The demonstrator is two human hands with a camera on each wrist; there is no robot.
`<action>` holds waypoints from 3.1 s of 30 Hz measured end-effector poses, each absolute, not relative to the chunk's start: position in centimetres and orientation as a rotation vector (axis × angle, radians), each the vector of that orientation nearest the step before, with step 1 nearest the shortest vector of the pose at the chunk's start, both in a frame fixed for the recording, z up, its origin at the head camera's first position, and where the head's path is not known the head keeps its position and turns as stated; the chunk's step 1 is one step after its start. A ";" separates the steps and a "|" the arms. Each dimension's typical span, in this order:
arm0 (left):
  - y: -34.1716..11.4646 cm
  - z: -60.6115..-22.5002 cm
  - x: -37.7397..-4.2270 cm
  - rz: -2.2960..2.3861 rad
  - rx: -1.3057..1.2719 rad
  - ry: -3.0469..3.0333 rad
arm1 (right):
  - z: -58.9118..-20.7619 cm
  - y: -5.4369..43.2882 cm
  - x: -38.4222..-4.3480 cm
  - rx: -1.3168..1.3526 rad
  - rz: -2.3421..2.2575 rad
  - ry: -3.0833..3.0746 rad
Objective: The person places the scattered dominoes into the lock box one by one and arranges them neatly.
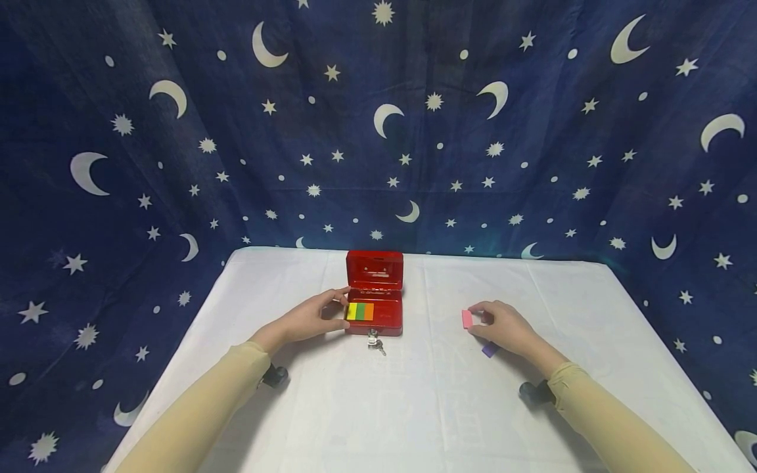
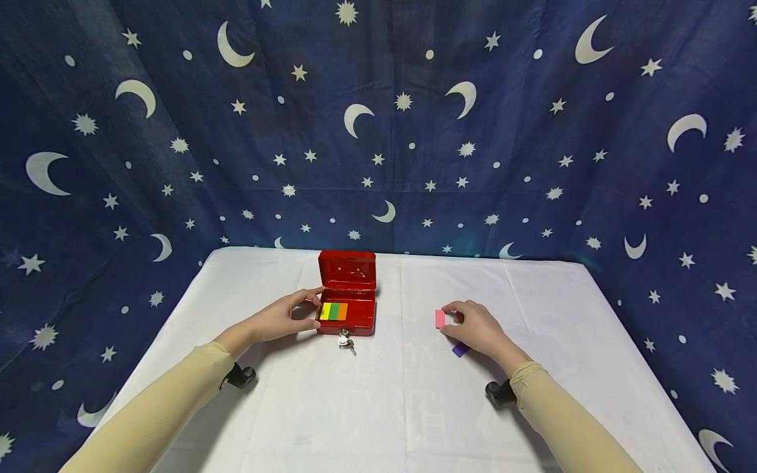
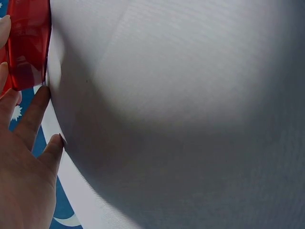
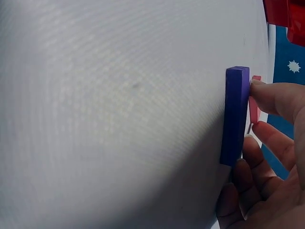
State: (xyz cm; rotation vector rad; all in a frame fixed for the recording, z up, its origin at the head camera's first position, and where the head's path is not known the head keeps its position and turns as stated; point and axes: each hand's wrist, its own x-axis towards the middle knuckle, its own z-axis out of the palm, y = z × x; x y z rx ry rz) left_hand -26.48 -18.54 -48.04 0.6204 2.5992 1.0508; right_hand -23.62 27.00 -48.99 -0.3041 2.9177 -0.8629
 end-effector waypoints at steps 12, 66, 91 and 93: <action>-18.5 -48.0 -26.4 1.054 0.592 2.602 | -48.8 27.1 -23.4 -0.310 -0.882 2.913; -18.5 -48.2 -26.5 1.080 0.597 2.576 | -49.0 27.1 -23.1 -0.281 -0.913 2.939; -18.4 -48.1 -26.6 1.075 0.595 2.584 | -48.4 26.6 -23.6 -0.286 -0.950 2.975; -18.4 -48.0 -26.6 1.079 0.592 2.582 | -48.2 26.4 -23.7 -0.287 -0.949 2.972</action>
